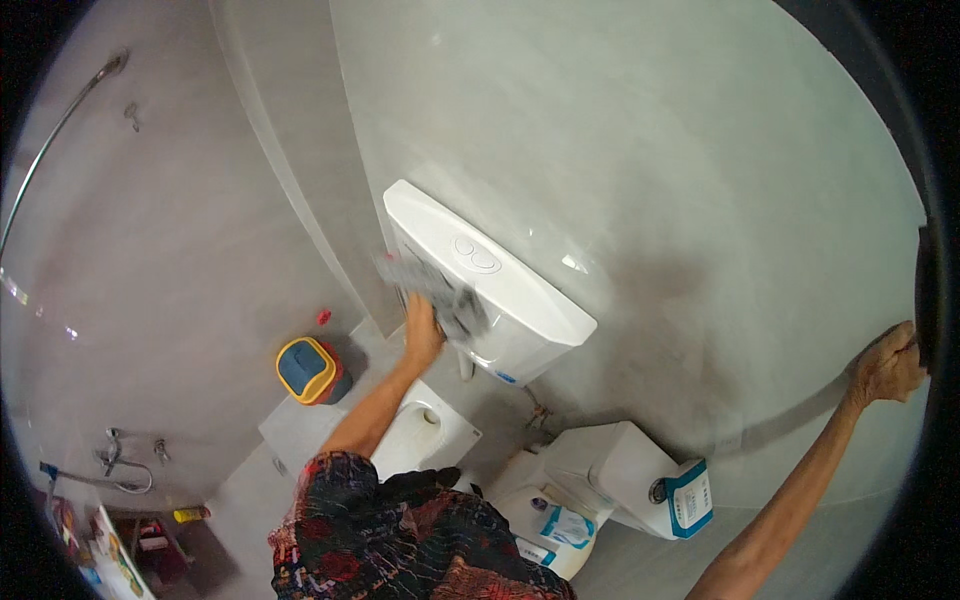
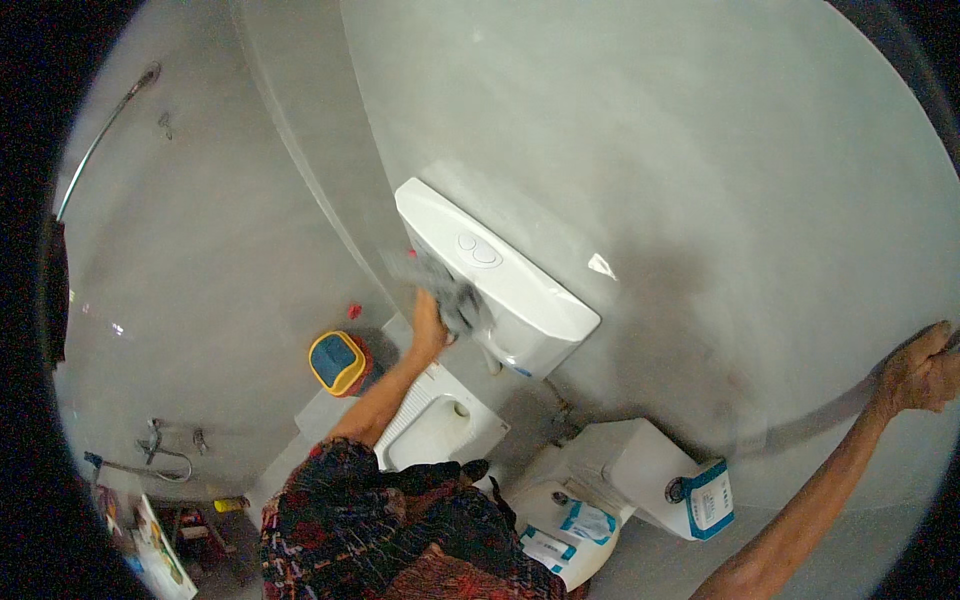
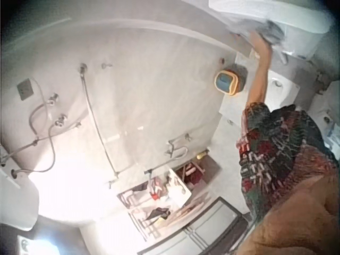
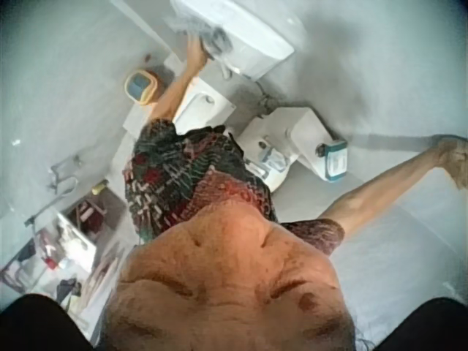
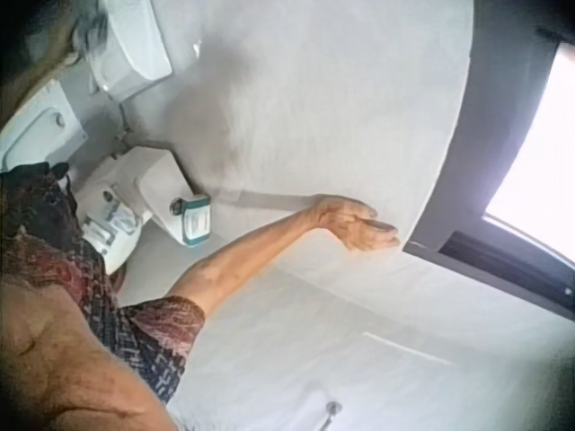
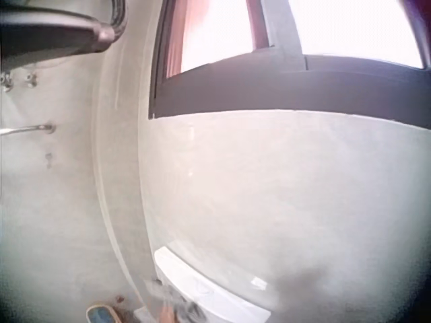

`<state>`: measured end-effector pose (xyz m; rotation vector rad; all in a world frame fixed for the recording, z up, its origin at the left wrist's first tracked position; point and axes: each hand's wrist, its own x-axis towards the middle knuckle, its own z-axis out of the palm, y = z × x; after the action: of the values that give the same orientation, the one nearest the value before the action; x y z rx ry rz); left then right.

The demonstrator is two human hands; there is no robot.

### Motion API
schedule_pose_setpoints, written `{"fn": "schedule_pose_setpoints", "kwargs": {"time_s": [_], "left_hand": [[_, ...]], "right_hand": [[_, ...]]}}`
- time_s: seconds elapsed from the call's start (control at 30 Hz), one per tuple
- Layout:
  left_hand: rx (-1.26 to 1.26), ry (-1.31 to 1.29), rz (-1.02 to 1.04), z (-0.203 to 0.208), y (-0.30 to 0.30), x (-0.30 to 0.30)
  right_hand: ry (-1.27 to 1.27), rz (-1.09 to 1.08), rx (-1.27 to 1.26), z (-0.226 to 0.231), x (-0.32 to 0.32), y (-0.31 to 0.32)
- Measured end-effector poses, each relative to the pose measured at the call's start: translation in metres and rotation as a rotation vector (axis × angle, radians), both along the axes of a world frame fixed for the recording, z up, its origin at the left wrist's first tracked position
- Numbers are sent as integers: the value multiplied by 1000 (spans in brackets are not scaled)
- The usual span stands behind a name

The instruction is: The person washes a cloth in a sink, then uses it to wipe the bathroom walls and floor. They switch to a different cloth to wipe the toilet tank, cistern, and surrounding wall areas. The person moves around the bathroom to clean various surfaces, including the wall near the shower and the floor around the toilet.

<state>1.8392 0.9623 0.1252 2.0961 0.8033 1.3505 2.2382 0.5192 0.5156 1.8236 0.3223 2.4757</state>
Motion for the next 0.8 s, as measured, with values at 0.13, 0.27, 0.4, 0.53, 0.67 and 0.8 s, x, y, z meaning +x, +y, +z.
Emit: {"fn": "schedule_pose_setpoints", "kwargs": {"time_s": [0.13, 0.27, 0.4, 0.53, 0.67, 0.8], "left_hand": [[-43, 53, 0, 0, -78, 38], [-291, -278, -217, 55, -82, 85], [-102, -151, -105, 74, -46, 151], [32, -444, 70, 116, -78, 203], [2, -373, 174, 55, -39, 243], [206, -285, 566, 44, 123, 156]], "right_hand": [[35, 40, -21, 4, -15, 4], [-108, 269, -154, 16, -55, 38], [-39, 362, -55, 3, -57, 55], [-56, 328, -56, 7, -60, 41], [5, 286, 0, 6, -56, 36], [36, 424, 66, -7, -62, 87]]}}
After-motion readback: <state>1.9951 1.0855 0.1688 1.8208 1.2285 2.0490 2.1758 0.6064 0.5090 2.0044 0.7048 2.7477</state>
